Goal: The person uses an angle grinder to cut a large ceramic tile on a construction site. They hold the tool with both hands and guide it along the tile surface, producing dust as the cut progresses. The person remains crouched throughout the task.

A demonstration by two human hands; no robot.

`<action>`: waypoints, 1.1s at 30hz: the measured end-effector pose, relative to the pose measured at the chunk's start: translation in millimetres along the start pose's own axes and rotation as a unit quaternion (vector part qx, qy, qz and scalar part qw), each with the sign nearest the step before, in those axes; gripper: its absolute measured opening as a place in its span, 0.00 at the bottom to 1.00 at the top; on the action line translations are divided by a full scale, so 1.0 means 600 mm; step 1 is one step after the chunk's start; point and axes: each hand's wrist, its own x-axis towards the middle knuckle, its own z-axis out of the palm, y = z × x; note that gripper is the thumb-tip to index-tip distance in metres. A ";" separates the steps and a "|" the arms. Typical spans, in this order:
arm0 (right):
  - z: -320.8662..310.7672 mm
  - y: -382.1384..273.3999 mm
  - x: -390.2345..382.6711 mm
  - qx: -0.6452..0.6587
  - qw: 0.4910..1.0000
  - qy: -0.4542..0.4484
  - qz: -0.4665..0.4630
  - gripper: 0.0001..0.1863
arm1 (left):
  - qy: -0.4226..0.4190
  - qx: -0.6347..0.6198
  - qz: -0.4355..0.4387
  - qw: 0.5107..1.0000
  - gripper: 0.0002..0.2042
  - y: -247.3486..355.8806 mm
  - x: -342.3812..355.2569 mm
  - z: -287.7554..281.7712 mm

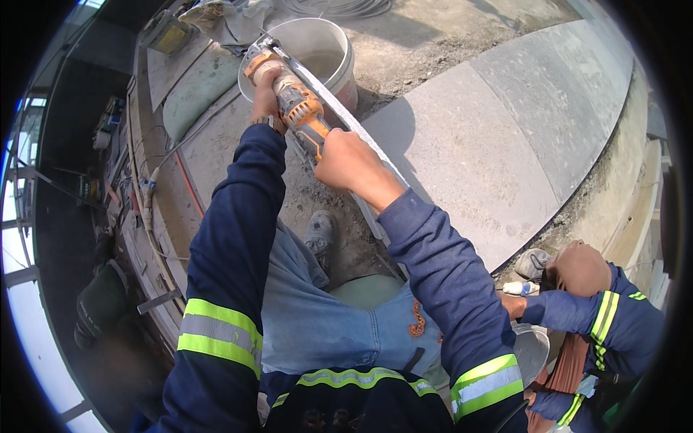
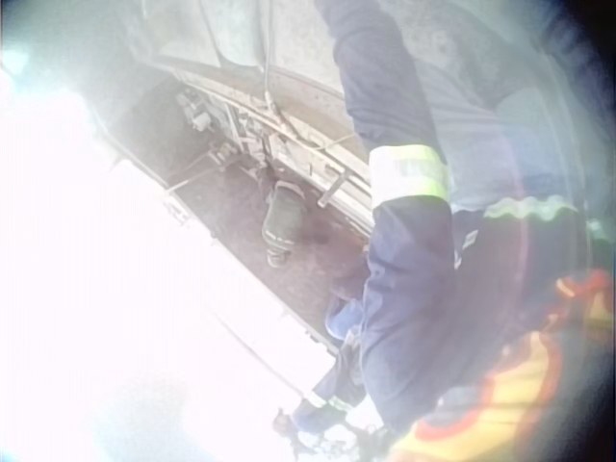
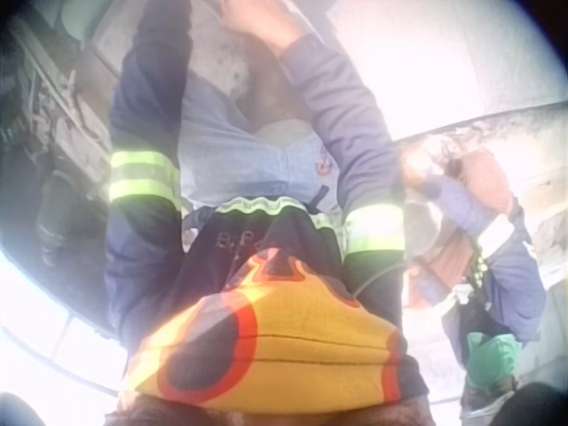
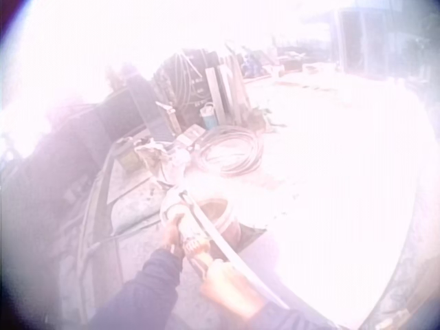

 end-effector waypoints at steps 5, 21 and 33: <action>-0.001 -0.004 0.009 -0.020 0.999 -0.028 0.034 0.21 | 0.000 0.002 0.000 1.000 0.19 0.000 0.009 -0.003; 0.014 0.004 0.025 -0.003 1.000 -0.004 0.007 0.16 | 0.006 0.022 0.013 1.000 0.20 -0.004 0.024 -0.015; 0.013 0.003 0.030 -0.008 1.000 -0.008 0.006 0.15 | -0.002 0.025 0.003 1.000 0.20 -0.001 0.028 -0.016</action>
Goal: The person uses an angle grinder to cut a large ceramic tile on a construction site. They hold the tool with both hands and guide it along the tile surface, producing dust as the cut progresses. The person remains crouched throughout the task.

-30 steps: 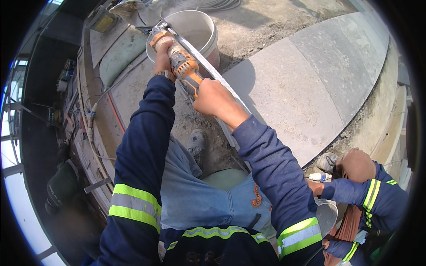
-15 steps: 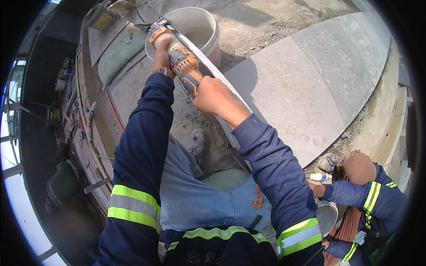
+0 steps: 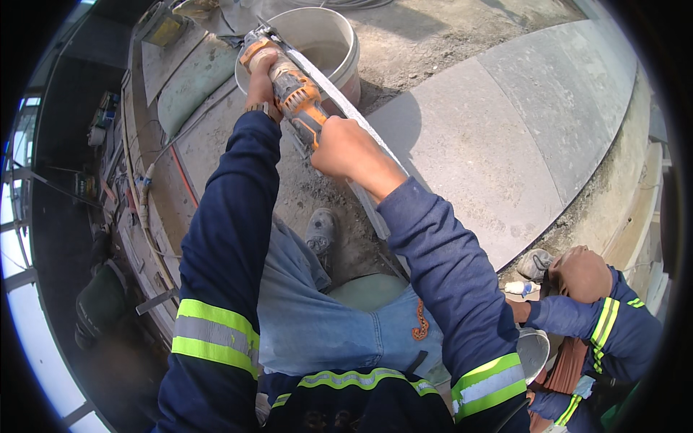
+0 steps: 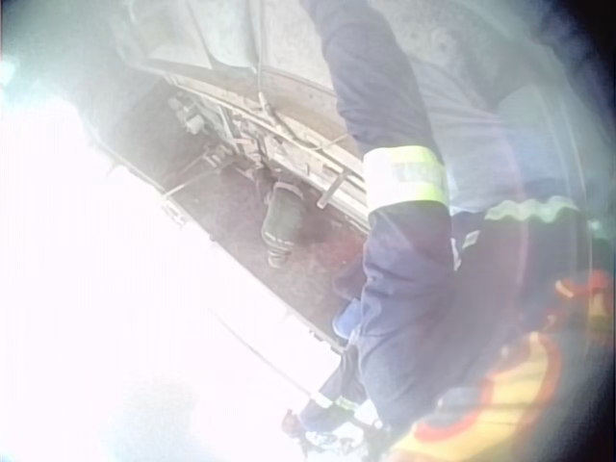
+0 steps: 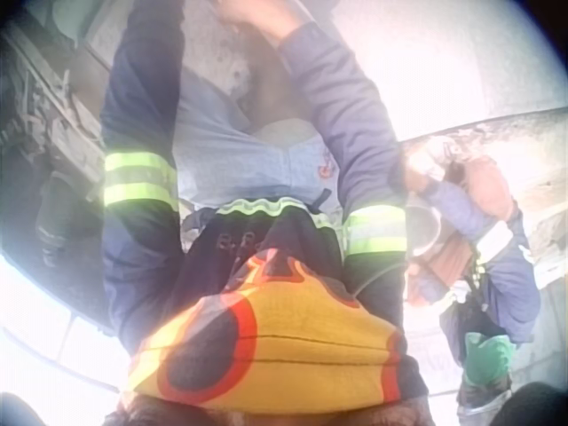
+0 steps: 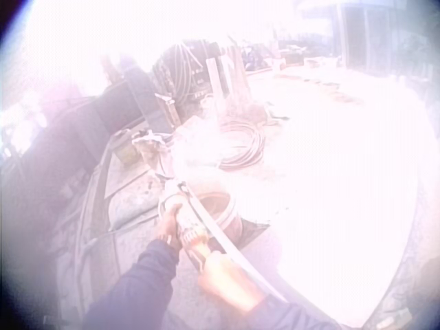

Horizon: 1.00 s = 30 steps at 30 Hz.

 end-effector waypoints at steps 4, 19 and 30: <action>-0.002 -0.004 0.006 -0.008 0.998 -0.044 0.036 0.18 | -0.001 -0.009 0.000 1.000 0.20 -0.004 0.003 -0.003; 0.002 0.005 0.005 -0.001 1.000 -0.019 0.007 0.15 | -0.002 -0.010 0.011 1.000 0.19 -0.006 0.007 0.001; -0.018 -0.010 -0.019 -0.009 0.998 -0.037 0.040 0.18 | 0.002 -0.007 -0.001 1.000 0.19 -0.006 -0.008 0.006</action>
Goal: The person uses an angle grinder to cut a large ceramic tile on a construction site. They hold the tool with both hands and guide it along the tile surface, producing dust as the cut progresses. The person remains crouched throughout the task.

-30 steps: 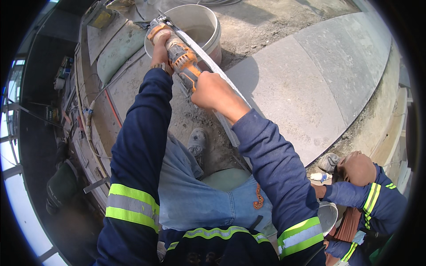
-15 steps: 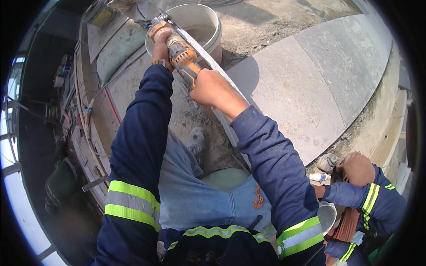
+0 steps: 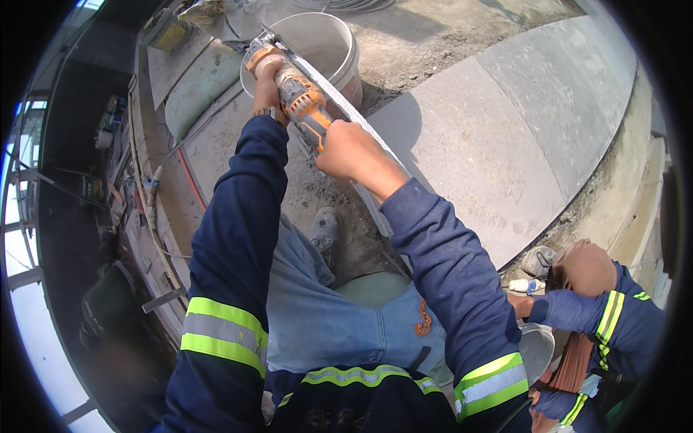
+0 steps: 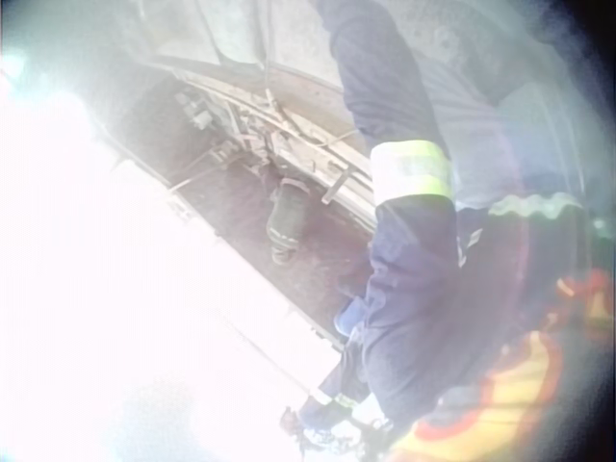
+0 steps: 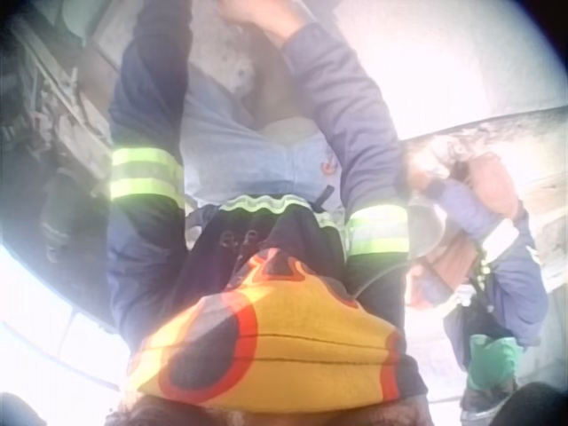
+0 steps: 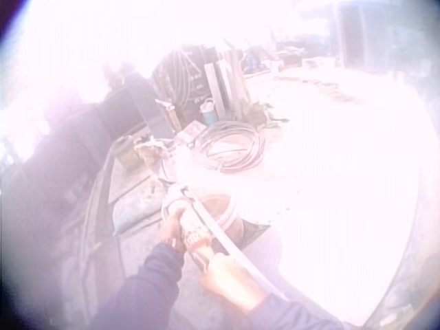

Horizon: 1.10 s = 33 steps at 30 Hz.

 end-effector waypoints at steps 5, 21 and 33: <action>0.000 -0.001 -0.006 -0.003 1.000 0.005 0.004 0.19 | 0.001 -0.002 0.001 1.000 0.19 0.003 -0.006 0.002; -0.015 -0.002 -0.021 0.005 1.000 -0.008 0.004 0.19 | 0.008 0.006 -0.012 1.000 0.18 0.006 -0.018 0.012; -0.020 -0.002 -0.037 0.017 0.999 0.019 -0.023 0.15 | -0.003 -0.002 -0.016 1.000 0.18 0.014 -0.035 0.019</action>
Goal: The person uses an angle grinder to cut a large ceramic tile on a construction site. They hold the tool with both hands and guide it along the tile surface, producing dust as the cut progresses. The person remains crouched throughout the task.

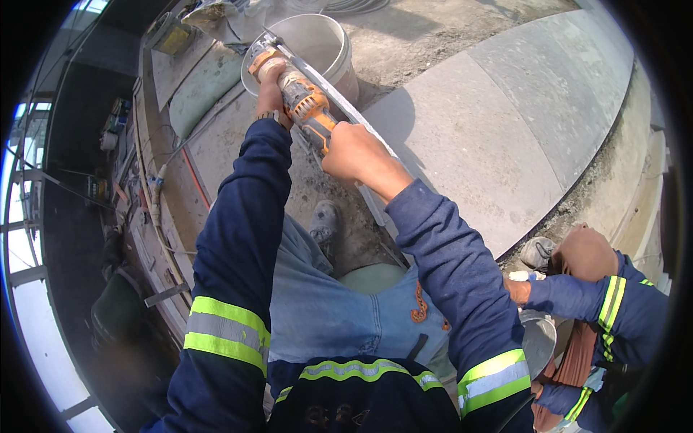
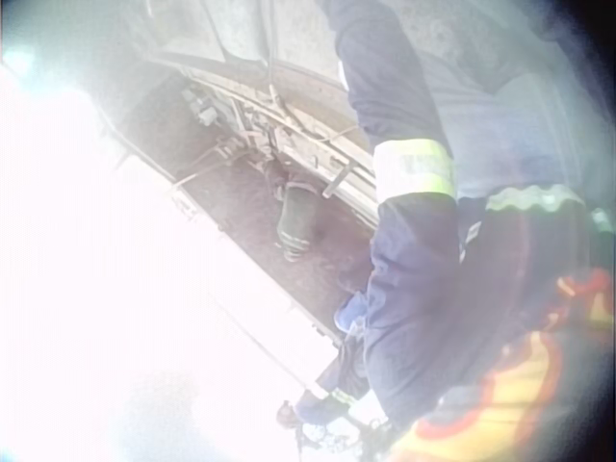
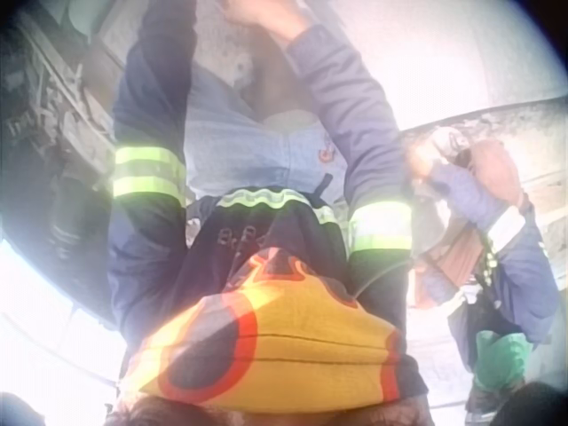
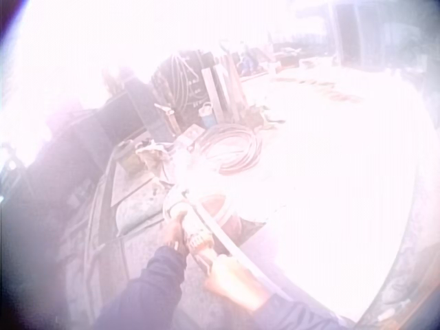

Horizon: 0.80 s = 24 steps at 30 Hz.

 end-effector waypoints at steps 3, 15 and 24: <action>-0.004 -0.004 -0.003 0.001 1.000 -0.005 0.004 0.15 | 0.006 -0.010 -0.016 1.000 0.18 0.001 0.004 -0.003; -0.004 -0.009 0.012 -0.009 0.997 -0.054 0.048 0.18 | 0.002 0.019 -0.006 1.000 0.19 0.000 0.016 -0.008; -0.001 -0.011 0.019 -0.010 0.997 -0.057 0.051 0.18 | 0.007 0.018 0.008 1.000 0.19 0.000 0.014 -0.006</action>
